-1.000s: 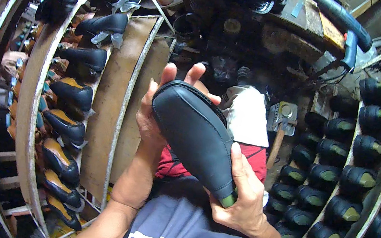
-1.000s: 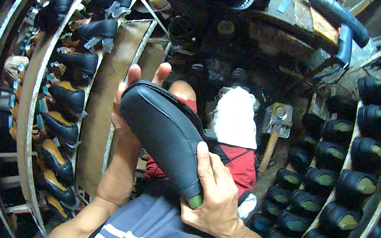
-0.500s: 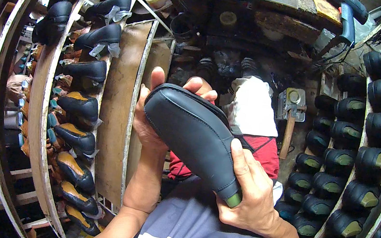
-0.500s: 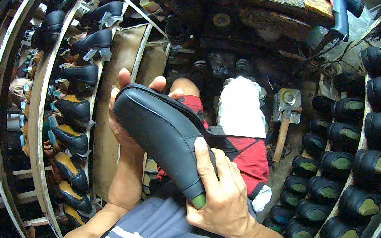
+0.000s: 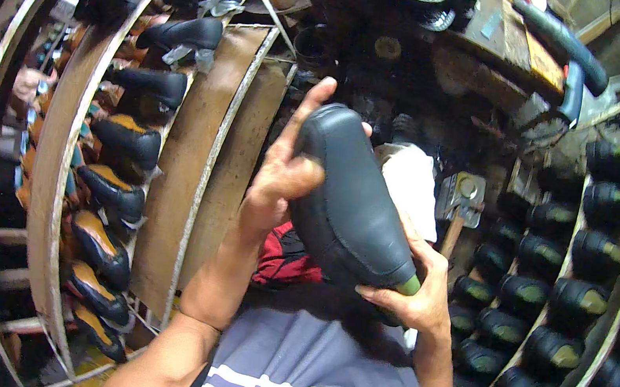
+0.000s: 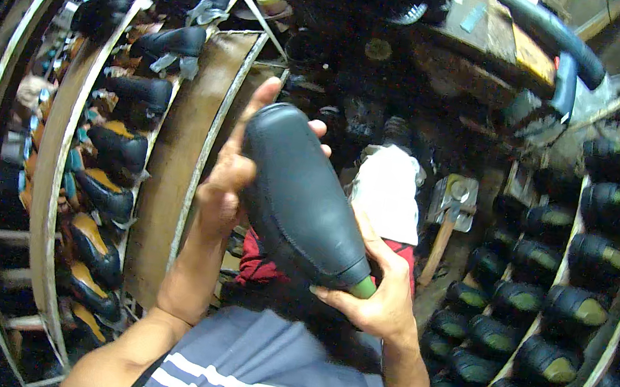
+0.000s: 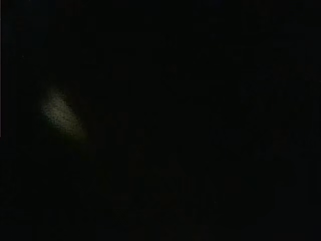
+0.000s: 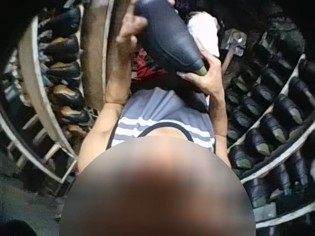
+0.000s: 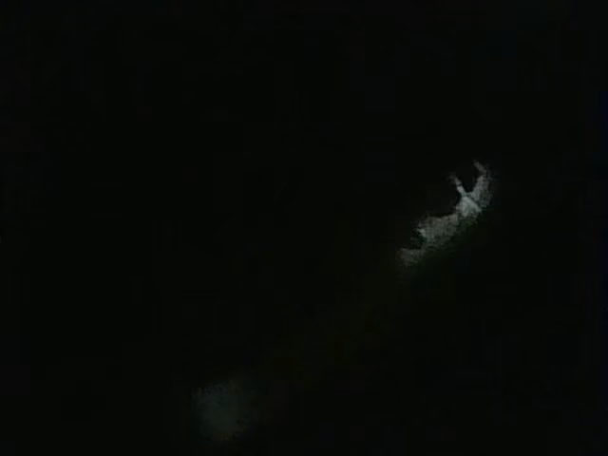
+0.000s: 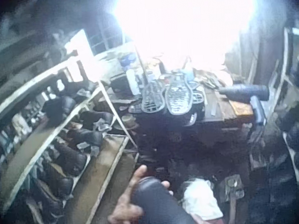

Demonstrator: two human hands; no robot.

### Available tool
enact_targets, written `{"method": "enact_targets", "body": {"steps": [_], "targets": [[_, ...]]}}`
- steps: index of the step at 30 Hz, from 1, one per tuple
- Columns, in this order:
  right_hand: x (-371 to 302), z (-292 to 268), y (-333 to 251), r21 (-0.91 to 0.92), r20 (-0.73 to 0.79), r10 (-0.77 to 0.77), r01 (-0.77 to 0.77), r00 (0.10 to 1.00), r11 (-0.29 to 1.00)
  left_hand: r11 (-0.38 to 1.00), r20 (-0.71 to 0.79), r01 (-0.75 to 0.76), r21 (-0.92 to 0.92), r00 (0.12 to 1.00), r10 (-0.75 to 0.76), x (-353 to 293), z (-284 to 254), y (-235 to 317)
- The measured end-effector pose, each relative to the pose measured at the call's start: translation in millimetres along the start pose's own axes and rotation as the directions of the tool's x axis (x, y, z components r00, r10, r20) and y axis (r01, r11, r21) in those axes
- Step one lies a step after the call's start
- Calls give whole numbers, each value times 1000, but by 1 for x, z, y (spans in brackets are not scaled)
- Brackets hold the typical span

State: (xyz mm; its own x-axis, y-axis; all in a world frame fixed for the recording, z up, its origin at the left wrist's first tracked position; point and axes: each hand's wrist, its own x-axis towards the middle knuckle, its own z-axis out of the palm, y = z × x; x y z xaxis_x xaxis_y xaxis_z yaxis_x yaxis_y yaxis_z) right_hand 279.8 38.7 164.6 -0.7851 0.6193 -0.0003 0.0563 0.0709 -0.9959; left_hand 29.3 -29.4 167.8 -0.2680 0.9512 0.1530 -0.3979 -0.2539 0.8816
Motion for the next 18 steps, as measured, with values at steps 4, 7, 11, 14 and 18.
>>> {"method": "enact_targets", "body": {"steps": [4, 7, 11, 14, 18], "targets": [[6, -5, 14, 241, 3, 237, -231, 971, 943, 934, -75, 39, 356, 997, -13, 8, 4, 9], [9, -5, 13, 282, -8, 296, -281, 955, 917, 911, -90, 62, 407, 996, -28, 10, 7, 13], [13, -9, 5, 255, 69, 304, -311, 950, 915, 907, -91, 53, 418, 996, -16, 9, -1, 9], [15, -7, 5, 289, 6, 315, -303, 949, 908, 845, -98, 59, 532, 995, -8, 8, -10, 1], [22, 3, 9, 245, -56, 397, -373, 916, 895, 845, -128, -9, 535, 988, 91, 10, -6, -4]]}}
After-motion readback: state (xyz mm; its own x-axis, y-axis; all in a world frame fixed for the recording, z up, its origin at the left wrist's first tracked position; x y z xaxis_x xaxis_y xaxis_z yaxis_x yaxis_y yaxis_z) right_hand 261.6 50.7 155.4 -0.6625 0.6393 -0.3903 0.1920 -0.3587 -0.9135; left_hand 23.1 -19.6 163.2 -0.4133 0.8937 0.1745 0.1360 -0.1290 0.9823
